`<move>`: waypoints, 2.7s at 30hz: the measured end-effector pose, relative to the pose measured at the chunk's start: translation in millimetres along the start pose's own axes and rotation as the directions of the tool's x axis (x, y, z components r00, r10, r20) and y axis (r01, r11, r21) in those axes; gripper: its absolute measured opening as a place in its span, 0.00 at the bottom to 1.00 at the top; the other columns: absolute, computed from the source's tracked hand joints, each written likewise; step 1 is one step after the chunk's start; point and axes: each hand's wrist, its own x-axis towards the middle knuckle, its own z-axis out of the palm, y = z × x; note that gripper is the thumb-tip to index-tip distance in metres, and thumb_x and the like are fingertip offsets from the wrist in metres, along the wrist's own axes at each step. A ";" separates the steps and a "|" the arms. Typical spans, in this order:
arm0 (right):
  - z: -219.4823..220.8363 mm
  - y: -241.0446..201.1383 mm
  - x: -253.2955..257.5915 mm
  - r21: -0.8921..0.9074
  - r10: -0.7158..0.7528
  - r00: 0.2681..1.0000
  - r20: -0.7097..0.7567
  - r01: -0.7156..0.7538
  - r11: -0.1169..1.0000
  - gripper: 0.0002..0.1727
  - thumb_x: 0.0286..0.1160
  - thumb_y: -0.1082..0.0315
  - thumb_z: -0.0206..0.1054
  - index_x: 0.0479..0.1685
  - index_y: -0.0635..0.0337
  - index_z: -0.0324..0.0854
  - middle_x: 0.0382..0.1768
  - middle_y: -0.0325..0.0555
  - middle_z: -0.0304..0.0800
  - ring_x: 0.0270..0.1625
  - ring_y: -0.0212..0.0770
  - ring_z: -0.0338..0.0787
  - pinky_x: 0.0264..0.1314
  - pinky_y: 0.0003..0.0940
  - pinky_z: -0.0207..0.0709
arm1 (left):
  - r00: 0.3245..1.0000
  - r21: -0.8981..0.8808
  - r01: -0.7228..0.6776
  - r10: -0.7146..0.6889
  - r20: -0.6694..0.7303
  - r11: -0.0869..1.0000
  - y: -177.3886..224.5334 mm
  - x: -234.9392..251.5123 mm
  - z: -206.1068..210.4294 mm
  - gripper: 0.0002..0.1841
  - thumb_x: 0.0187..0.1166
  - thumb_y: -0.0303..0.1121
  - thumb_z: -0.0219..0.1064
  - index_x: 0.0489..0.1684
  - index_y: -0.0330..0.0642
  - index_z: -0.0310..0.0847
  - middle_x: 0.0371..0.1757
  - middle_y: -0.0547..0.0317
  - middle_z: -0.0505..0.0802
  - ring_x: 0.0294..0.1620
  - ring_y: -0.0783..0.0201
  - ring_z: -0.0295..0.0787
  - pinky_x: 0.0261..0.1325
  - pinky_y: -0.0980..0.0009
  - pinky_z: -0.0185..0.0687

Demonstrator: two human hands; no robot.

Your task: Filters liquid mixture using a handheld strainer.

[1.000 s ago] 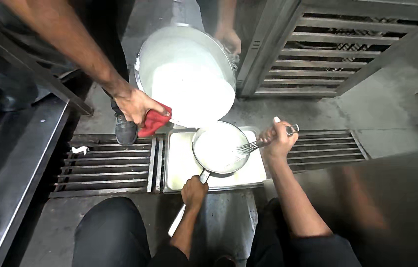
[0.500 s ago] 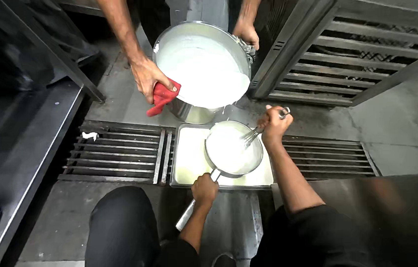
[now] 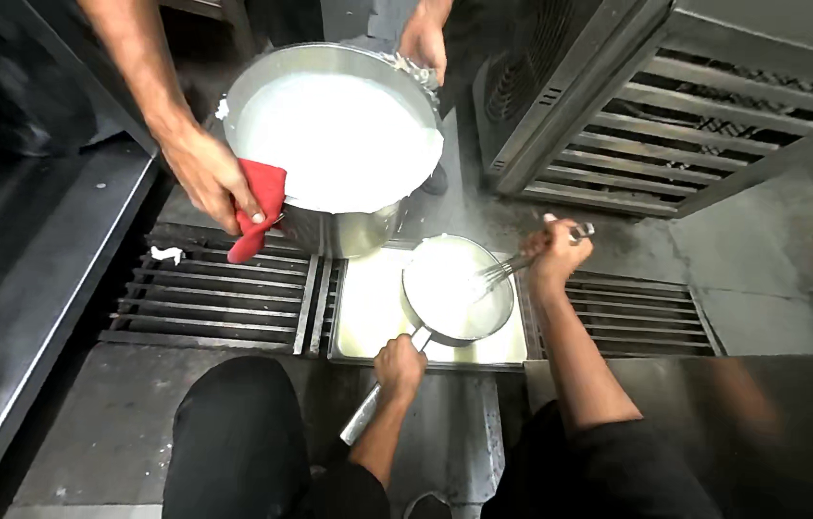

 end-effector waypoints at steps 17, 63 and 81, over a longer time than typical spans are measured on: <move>-12.8 2.1 -11.2 0.020 0.046 0.998 0.048 -0.047 0.999 0.18 0.80 0.67 0.54 0.17 0.40 0.66 0.06 0.25 0.68 0.09 0.27 0.71 0.15 0.28 0.73 | 1.000 0.007 -0.012 0.012 -0.016 1.000 1.7 -2.2 3.6 0.17 0.82 0.43 0.65 0.60 0.43 0.89 0.58 0.48 0.96 0.65 0.50 0.92 0.66 0.47 0.83; 7.4 -12.8 15.3 0.025 -0.051 0.999 0.003 0.051 0.998 0.18 0.76 0.70 0.55 0.17 0.40 0.64 0.06 0.24 0.64 0.08 0.26 0.68 0.13 0.27 0.70 | 1.000 0.023 0.002 -0.003 0.004 1.000 4.3 0.3 2.3 0.17 0.83 0.43 0.65 0.61 0.44 0.89 0.59 0.49 0.95 0.65 0.51 0.91 0.66 0.48 0.82; 8.8 -18.0 -1.0 0.138 -0.018 0.997 0.073 0.007 0.990 0.19 0.76 0.70 0.53 0.14 0.41 0.63 0.04 0.27 0.64 0.07 0.28 0.68 0.13 0.28 0.70 | 1.000 0.051 -0.002 0.004 -0.023 0.999 -10.1 2.2 4.7 0.17 0.83 0.44 0.65 0.62 0.48 0.89 0.57 0.50 0.96 0.63 0.51 0.92 0.64 0.48 0.82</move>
